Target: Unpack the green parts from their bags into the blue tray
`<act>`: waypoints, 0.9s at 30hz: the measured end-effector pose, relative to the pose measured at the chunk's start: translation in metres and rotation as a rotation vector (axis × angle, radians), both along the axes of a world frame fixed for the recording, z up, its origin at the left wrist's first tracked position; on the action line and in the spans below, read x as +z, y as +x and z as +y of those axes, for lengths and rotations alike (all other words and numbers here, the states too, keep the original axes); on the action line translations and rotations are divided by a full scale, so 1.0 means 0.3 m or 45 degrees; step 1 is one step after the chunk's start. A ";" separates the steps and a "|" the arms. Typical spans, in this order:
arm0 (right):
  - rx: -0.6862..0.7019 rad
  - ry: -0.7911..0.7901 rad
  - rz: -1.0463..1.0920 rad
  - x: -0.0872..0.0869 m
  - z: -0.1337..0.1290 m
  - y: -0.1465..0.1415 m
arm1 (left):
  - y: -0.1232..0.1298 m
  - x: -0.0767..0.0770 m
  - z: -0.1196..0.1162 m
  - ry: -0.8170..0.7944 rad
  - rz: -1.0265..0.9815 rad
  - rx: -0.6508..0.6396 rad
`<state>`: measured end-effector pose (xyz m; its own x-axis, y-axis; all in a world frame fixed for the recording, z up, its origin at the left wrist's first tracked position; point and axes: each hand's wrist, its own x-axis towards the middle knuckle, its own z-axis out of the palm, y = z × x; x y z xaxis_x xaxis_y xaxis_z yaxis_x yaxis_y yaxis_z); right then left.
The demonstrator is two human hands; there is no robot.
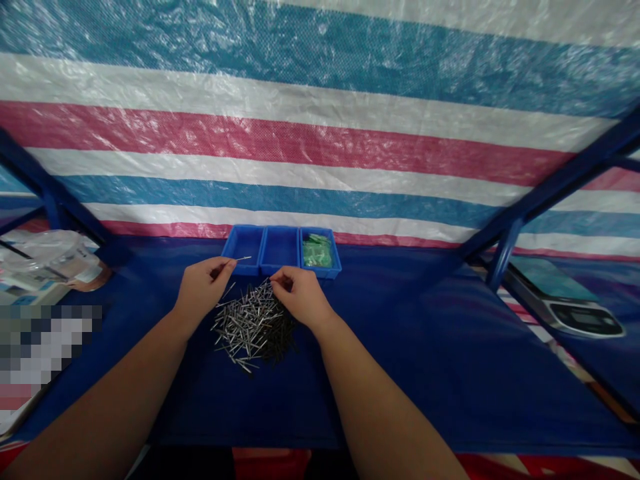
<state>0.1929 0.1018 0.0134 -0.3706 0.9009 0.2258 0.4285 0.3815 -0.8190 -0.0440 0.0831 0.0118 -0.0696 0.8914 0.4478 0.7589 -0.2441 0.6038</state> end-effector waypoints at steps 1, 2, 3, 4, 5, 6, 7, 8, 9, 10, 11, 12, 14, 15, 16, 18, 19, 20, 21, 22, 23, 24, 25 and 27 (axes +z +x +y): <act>0.010 -0.001 0.002 -0.002 0.000 0.000 | -0.003 -0.004 0.001 -0.022 0.030 0.036; 0.019 -0.003 0.001 -0.005 0.001 0.000 | -0.004 -0.008 0.002 -0.041 0.055 0.061; 0.026 -0.004 0.000 -0.007 0.001 0.000 | -0.006 -0.010 0.002 -0.050 0.069 0.081; 0.030 -0.004 -0.003 -0.008 0.001 0.000 | -0.006 -0.012 0.002 -0.052 0.070 0.094; 0.034 -0.003 -0.006 -0.008 0.001 0.000 | -0.005 -0.012 0.002 -0.051 0.060 0.100; 0.033 -0.002 -0.003 -0.008 0.001 0.000 | -0.003 -0.010 0.002 -0.050 0.045 0.095; 0.027 0.001 0.005 -0.007 0.000 -0.001 | 0.000 -0.007 0.000 -0.052 0.026 0.072; 0.016 0.002 0.019 -0.006 0.000 -0.002 | 0.005 -0.002 -0.002 -0.056 0.005 0.022; 0.003 0.000 0.036 -0.005 0.000 -0.003 | 0.010 0.003 -0.005 -0.064 -0.012 -0.059; -0.011 -0.006 0.060 -0.006 0.001 -0.004 | 0.016 0.008 -0.009 -0.075 -0.022 -0.164; -0.023 -0.018 0.091 -0.007 0.002 -0.005 | 0.022 0.013 -0.013 -0.088 -0.020 -0.280; -0.026 -0.034 0.130 -0.009 0.004 -0.005 | 0.028 0.018 -0.017 -0.099 -0.006 -0.391; -0.010 -0.077 0.218 -0.015 0.008 -0.007 | 0.037 0.022 -0.023 -0.118 0.036 -0.549; 0.000 -0.100 0.256 -0.017 0.011 -0.007 | 0.040 0.022 -0.025 -0.122 0.054 -0.585; 0.009 -0.124 0.283 -0.019 0.012 -0.008 | 0.041 0.020 -0.025 -0.121 0.063 -0.593; 0.030 -0.177 0.314 -0.018 0.012 -0.010 | 0.039 0.017 -0.023 -0.108 0.063 -0.559; 0.043 -0.202 0.324 -0.017 0.011 -0.012 | 0.037 0.015 -0.022 -0.097 0.057 -0.532; 0.058 -0.228 0.336 -0.015 0.010 -0.015 | 0.035 0.015 -0.021 -0.089 0.056 -0.516; 0.074 -0.250 0.351 -0.014 0.008 -0.018 | 0.033 0.015 -0.020 -0.084 0.059 -0.516; 0.087 -0.269 0.370 -0.013 0.007 -0.022 | 0.031 0.015 -0.020 -0.083 0.066 -0.535; 0.095 -0.282 0.388 -0.014 0.006 -0.026 | 0.031 0.016 -0.020 -0.088 0.077 -0.562; 0.101 -0.294 0.405 -0.015 0.006 -0.030 | 0.032 0.018 -0.021 -0.096 0.090 -0.590; 0.104 -0.303 0.420 -0.017 0.006 -0.033 | 0.034 0.020 -0.021 -0.106 0.103 -0.612; 0.106 -0.306 0.437 -0.021 0.007 -0.035 | 0.036 0.022 -0.022 -0.118 0.115 -0.603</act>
